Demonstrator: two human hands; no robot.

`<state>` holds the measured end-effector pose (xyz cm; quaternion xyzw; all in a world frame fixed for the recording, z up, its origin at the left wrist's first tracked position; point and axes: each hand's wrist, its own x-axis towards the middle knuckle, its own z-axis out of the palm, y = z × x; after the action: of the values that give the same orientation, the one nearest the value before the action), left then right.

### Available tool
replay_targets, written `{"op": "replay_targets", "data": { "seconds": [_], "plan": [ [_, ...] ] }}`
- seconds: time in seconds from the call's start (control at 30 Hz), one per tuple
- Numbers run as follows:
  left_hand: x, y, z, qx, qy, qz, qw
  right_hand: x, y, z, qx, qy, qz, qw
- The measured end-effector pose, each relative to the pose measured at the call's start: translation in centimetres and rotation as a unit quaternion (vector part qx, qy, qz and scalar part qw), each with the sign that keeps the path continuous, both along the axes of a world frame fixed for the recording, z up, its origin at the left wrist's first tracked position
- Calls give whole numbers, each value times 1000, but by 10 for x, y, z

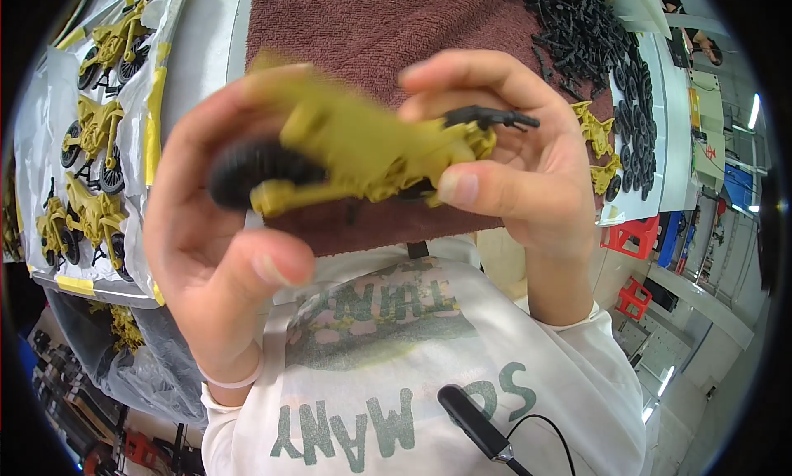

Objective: The person assembles toy motorcycles by attaching wheels, handlebars, and side body panels together by hand, then places the completed motorcycles onto a lined tray.

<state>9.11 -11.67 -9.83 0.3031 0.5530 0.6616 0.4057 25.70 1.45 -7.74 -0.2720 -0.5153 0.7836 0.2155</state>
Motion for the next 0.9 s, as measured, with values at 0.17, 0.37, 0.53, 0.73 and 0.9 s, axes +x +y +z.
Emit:
{"op": "replay_targets", "data": {
  "seconds": [0.17,0.37,0.53,0.73,0.9],
  "plan": [
    [4,-4,-3,-31,10,-59,998,0,-8,-13,45,31,-1,999],
    [15,0,-20,136,83,12,987,0,-14,-23,116,58,2,992],
    [9,-9,-12,77,204,-26,975,-7,-25,-26,141,75,-52,986],
    [12,-1,-28,191,257,62,945,-12,-21,-23,337,15,-12,941],
    [11,-3,-31,217,266,72,936,-18,-28,-27,306,88,-42,947]
  ]
}}
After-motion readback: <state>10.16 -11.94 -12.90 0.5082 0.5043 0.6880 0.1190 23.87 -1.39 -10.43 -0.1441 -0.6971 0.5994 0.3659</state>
